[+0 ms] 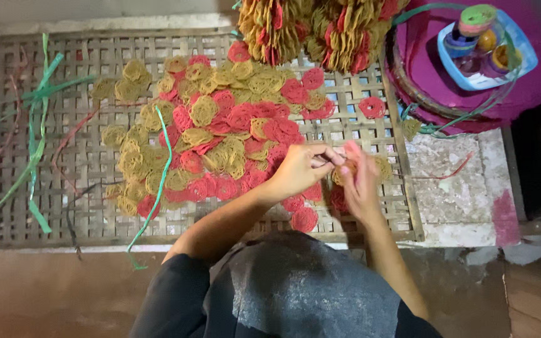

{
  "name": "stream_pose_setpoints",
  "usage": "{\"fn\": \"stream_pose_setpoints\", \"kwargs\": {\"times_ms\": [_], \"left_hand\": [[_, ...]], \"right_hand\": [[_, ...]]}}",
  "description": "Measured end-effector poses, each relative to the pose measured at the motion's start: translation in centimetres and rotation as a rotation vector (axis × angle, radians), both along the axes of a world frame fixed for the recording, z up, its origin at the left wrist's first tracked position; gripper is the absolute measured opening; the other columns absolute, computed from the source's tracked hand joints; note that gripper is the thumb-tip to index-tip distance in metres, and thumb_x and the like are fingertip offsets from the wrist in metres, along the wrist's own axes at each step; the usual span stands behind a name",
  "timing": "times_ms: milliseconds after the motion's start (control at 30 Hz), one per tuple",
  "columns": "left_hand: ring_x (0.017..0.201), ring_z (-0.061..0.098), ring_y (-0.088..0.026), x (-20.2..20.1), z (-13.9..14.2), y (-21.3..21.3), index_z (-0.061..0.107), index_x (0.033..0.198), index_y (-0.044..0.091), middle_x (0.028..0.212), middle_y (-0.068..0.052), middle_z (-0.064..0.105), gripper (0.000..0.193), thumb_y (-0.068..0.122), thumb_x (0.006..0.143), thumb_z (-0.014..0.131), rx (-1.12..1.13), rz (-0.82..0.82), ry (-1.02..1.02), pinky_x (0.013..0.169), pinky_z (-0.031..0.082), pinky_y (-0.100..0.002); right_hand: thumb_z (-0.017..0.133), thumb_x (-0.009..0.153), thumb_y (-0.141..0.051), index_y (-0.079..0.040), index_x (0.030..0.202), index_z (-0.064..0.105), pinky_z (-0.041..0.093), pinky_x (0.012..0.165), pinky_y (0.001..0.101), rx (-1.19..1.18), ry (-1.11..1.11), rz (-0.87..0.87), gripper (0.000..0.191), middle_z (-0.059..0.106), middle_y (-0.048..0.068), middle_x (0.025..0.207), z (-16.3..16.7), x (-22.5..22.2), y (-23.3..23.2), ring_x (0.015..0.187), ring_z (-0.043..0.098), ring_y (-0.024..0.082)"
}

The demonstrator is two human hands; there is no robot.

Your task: The person repeatedly picks up small red and yellow coiled items from a woven tray and threads them onto a thin string. They form vertical bundles of these coils and place the completed bundles on the tray. The person continues this repetitive threading and bundling throughout the clip.

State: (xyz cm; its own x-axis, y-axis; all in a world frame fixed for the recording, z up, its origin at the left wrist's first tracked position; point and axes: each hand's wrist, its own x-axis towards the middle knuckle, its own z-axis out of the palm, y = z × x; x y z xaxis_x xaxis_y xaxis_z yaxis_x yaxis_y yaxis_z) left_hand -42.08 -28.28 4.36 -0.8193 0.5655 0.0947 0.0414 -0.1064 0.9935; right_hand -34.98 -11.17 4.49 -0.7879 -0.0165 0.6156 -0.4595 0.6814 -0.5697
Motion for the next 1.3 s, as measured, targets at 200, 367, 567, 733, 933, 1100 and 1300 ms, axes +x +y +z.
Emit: {"fn": "stream_pose_setpoints", "kwargs": {"times_ms": [200,367,567,733,933,1100,1300], "left_hand": [[0.115,0.063,-0.022,0.9,-2.9,-5.4,0.067,0.12,0.005,0.124,-0.012,0.064,0.026,0.007,0.094,0.072,-0.397,0.007,0.435,0.1,0.054,-0.039],[0.118,0.051,-0.034,2.5,-6.5,-10.5,0.066,0.118,0.007,0.128,-0.019,0.059,0.038,0.015,0.082,0.071,-1.058,-0.22,0.749,0.099,0.047,-0.045],[0.11,0.068,-0.027,1.3,-8.3,-12.2,0.068,0.123,0.012,0.126,-0.009,0.07,0.026,0.02,0.102,0.056,-0.95,-0.084,0.307,0.099,0.057,-0.041],[0.118,0.068,-0.025,0.5,-9.3,-8.1,0.053,0.144,0.011,0.133,-0.012,0.067,0.039,0.021,0.108,0.04,0.019,0.102,-0.431,0.101,0.057,-0.043],[0.121,0.063,-0.024,1.1,-9.3,-4.4,0.051,0.149,0.01,0.133,-0.012,0.065,0.043,0.021,0.111,0.035,0.207,0.085,-0.554,0.108,0.051,-0.046],[0.129,0.057,-0.019,1.5,-8.6,-3.6,0.049,0.151,0.01,0.147,-0.009,0.056,0.046,0.019,0.109,0.034,0.199,0.066,-0.483,0.111,0.048,-0.047],[0.132,0.055,-0.025,2.2,-9.1,-3.1,0.041,0.156,0.009,0.152,-0.012,0.053,0.047,0.019,0.11,0.037,0.219,-0.001,-0.406,0.12,0.04,-0.041]], "right_hand": [[0.045,0.111,-0.017,-0.004,0.099,0.056,0.043,0.071,0.0288,-0.402,-0.489,0.142,0.021,0.053,0.004,0.083,-4.8,-0.4,-0.1,0.077,0.049,0.013],[0.036,0.111,-0.023,-0.006,0.091,0.047,0.033,0.062,0.0255,-0.518,-0.42,0.086,0.028,0.041,-0.002,0.078,-6.7,-0.6,2.0,0.069,0.037,0.009],[0.044,0.111,-0.017,-0.002,0.095,0.059,0.041,0.071,0.031,-0.522,-0.371,0.14,0.027,0.056,0.003,0.088,-4.7,-1.1,2.4,0.079,0.051,0.015],[0.054,0.102,-0.015,-0.001,0.089,0.066,0.051,0.072,0.0387,-0.176,-0.469,0.138,0.023,0.066,0.01,0.084,-3.8,-0.5,-2.0,0.078,0.066,0.024],[0.056,0.102,-0.02,0.001,0.087,0.062,0.049,0.067,0.0449,-0.059,-0.534,0.085,0.026,0.062,0.018,0.081,-3.0,0.2,-3.9,0.075,0.063,0.039],[0.057,0.1,-0.023,-0.001,0.086,0.063,0.049,0.067,0.0457,-0.034,-0.595,0.056,0.026,0.064,0.018,0.081,-3.0,-0.1,-3.7,0.075,0.064,0.039],[0.056,0.101,-0.027,-0.004,0.087,0.067,0.049,0.067,0.0463,-0.046,-0.802,-0.047,0.03,0.066,0.018,0.075,-4.2,-0.3,-3.9,0.068,0.066,0.037]]}}
